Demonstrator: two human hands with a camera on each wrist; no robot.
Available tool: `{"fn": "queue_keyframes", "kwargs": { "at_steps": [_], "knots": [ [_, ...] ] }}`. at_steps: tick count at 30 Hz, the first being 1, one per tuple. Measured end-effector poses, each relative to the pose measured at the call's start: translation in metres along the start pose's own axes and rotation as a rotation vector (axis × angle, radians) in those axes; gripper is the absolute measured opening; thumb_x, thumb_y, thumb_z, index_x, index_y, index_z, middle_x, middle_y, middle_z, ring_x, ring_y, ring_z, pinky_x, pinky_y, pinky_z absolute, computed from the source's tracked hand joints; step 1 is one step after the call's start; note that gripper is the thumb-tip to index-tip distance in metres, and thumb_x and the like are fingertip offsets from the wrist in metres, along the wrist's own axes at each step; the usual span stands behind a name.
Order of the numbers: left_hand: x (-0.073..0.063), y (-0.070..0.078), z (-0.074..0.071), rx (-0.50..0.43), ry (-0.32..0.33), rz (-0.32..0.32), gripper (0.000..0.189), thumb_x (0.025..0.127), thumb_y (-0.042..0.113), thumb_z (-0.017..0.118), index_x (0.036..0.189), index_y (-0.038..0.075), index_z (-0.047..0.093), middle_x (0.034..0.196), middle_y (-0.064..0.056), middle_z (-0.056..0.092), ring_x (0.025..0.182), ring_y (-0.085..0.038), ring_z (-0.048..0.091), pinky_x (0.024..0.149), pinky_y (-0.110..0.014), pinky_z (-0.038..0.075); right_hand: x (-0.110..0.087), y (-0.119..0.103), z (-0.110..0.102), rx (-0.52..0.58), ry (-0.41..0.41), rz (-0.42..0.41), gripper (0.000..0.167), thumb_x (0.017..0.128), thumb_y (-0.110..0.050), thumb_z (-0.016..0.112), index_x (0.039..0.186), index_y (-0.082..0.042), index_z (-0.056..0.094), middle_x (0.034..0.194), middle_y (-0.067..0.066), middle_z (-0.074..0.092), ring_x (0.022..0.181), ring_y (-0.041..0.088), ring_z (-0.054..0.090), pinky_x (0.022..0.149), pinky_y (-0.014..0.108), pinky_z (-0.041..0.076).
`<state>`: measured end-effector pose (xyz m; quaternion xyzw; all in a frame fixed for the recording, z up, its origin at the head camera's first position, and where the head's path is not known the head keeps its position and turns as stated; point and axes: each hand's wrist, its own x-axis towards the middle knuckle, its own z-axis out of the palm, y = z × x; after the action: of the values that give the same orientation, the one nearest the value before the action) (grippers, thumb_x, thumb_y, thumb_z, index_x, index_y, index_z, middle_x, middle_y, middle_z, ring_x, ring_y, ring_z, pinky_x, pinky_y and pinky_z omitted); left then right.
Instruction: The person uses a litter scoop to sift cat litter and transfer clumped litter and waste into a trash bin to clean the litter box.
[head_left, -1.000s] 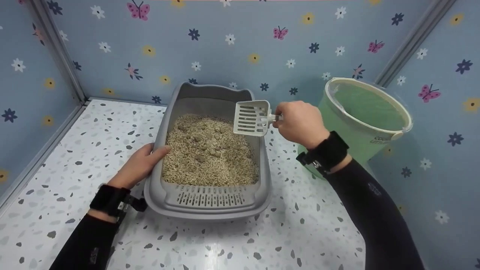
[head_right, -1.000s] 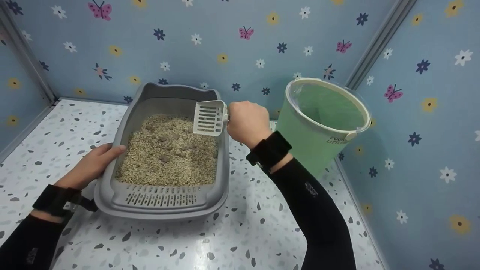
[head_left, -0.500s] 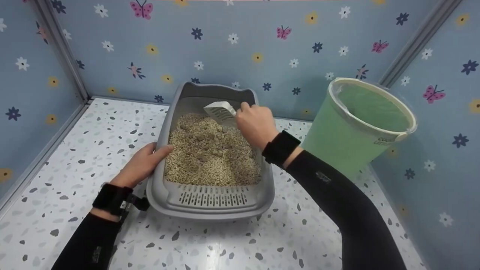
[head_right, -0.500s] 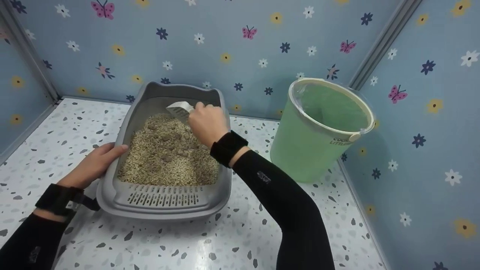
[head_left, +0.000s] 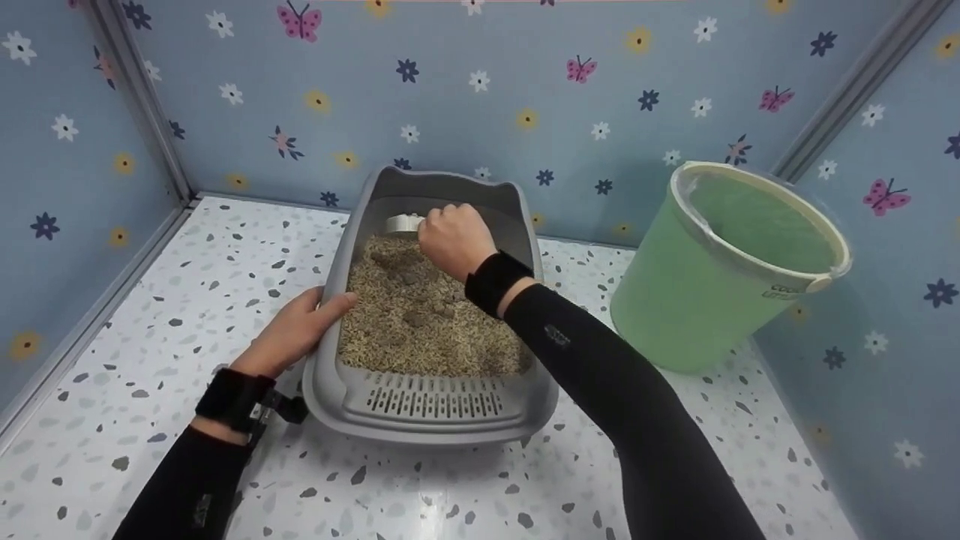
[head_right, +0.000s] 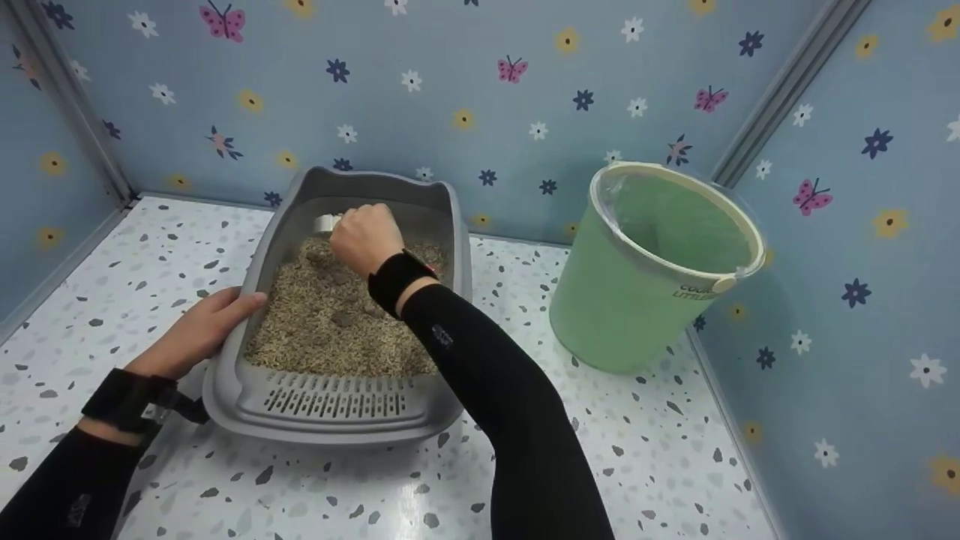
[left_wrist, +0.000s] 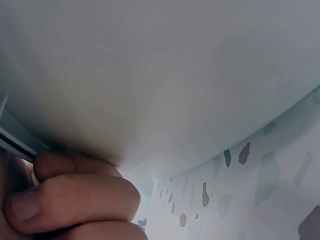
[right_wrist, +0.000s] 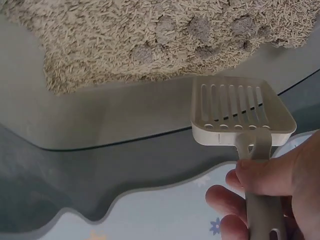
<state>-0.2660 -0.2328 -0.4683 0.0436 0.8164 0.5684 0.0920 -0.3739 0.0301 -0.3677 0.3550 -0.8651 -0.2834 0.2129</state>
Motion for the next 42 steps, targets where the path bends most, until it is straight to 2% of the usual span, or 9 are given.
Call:
{"fn": "queue_keyframes", "kwargs": {
  "at_steps": [7, 12, 16, 22, 27, 30, 35, 42],
  "knots": [
    [-0.001, 0.0, 0.001, -0.03, -0.005, 0.007, 0.095, 0.109, 0.072, 0.057, 0.166, -0.002, 0.04, 0.138, -0.026, 0.068, 0.115, -0.036, 0.075, 0.098, -0.037, 0.061, 0.011, -0.014, 0.01, 0.057, -0.053, 0.002, 0.039, 0.118, -0.006, 0.045, 0.08, -0.014, 0.05, 0.084, 0.005, 0.065, 0.08, 0.023, 0.068, 0.081, 0.038, 0.062],
    [0.001, 0.001, 0.004, -0.03, -0.006, 0.02, 0.088, 0.111, 0.068, 0.056, 0.162, -0.003, 0.044, 0.136, -0.026, 0.069, 0.113, -0.034, 0.075, 0.097, -0.035, 0.061, 0.016, -0.022, 0.014, 0.035, -0.14, -0.016, 0.039, 0.12, -0.011, 0.046, 0.084, -0.015, 0.059, 0.088, 0.005, 0.067, 0.086, 0.024, 0.068, 0.09, 0.039, 0.061],
    [0.003, 0.002, 0.006, -0.028, -0.003, 0.02, 0.088, 0.11, 0.069, 0.057, 0.161, -0.002, 0.045, 0.133, -0.025, 0.07, 0.111, -0.034, 0.075, 0.095, -0.035, 0.061, 0.019, -0.028, 0.018, 0.03, -0.164, -0.016, 0.037, 0.12, -0.011, 0.047, 0.09, -0.014, 0.068, 0.093, 0.006, 0.071, 0.09, 0.025, 0.069, 0.095, 0.04, 0.061],
    [0.004, 0.002, 0.005, -0.052, -0.018, 0.01, 0.095, 0.108, 0.072, 0.058, 0.166, -0.001, 0.04, 0.134, -0.026, 0.07, 0.11, -0.035, 0.076, 0.092, -0.037, 0.064, 0.018, -0.029, 0.022, 0.05, -0.141, -0.025, 0.036, 0.12, -0.013, 0.049, 0.091, -0.015, 0.07, 0.093, 0.005, 0.074, 0.088, 0.024, 0.068, 0.091, 0.039, 0.06],
    [0.002, -0.002, 0.001, -0.053, -0.013, -0.005, 0.095, 0.108, 0.072, 0.057, 0.166, -0.001, 0.04, 0.135, -0.027, 0.07, 0.109, -0.036, 0.077, 0.09, -0.037, 0.065, 0.011, -0.019, 0.017, 0.117, -0.095, -0.023, 0.039, 0.12, -0.02, 0.052, 0.085, -0.015, 0.066, 0.087, 0.005, 0.073, 0.081, 0.024, 0.063, 0.081, 0.037, 0.053],
    [0.002, -0.002, 0.0, -0.034, -0.008, -0.015, 0.096, 0.108, 0.073, 0.056, 0.167, -0.001, 0.039, 0.136, -0.027, 0.069, 0.11, -0.036, 0.077, 0.092, -0.037, 0.064, 0.003, -0.01, 0.015, 0.146, -0.058, -0.031, 0.038, 0.119, -0.018, 0.054, 0.084, -0.014, 0.069, 0.086, 0.006, 0.074, 0.079, 0.025, 0.064, 0.077, 0.037, 0.053],
    [0.001, -0.001, 0.0, -0.01, -0.008, -0.025, 0.101, 0.107, 0.075, 0.056, 0.171, 0.0, 0.034, 0.142, -0.026, 0.067, 0.116, -0.035, 0.074, 0.099, -0.038, 0.061, -0.015, 0.003, 0.013, 0.166, -0.024, -0.076, 0.03, 0.116, -0.014, 0.058, 0.092, -0.01, 0.076, 0.091, 0.008, 0.077, 0.082, 0.028, 0.069, 0.079, 0.041, 0.058],
    [0.001, 0.0, 0.002, -0.016, -0.015, -0.006, 0.096, 0.11, 0.07, 0.056, 0.17, -0.002, 0.034, 0.14, -0.028, 0.066, 0.114, -0.035, 0.075, 0.093, -0.034, 0.063, -0.043, 0.018, 0.007, 0.164, 0.041, -0.097, 0.028, 0.112, -0.009, 0.061, 0.087, -0.008, 0.074, 0.086, 0.008, 0.075, 0.078, 0.029, 0.069, 0.073, 0.042, 0.058]
  ]
}}
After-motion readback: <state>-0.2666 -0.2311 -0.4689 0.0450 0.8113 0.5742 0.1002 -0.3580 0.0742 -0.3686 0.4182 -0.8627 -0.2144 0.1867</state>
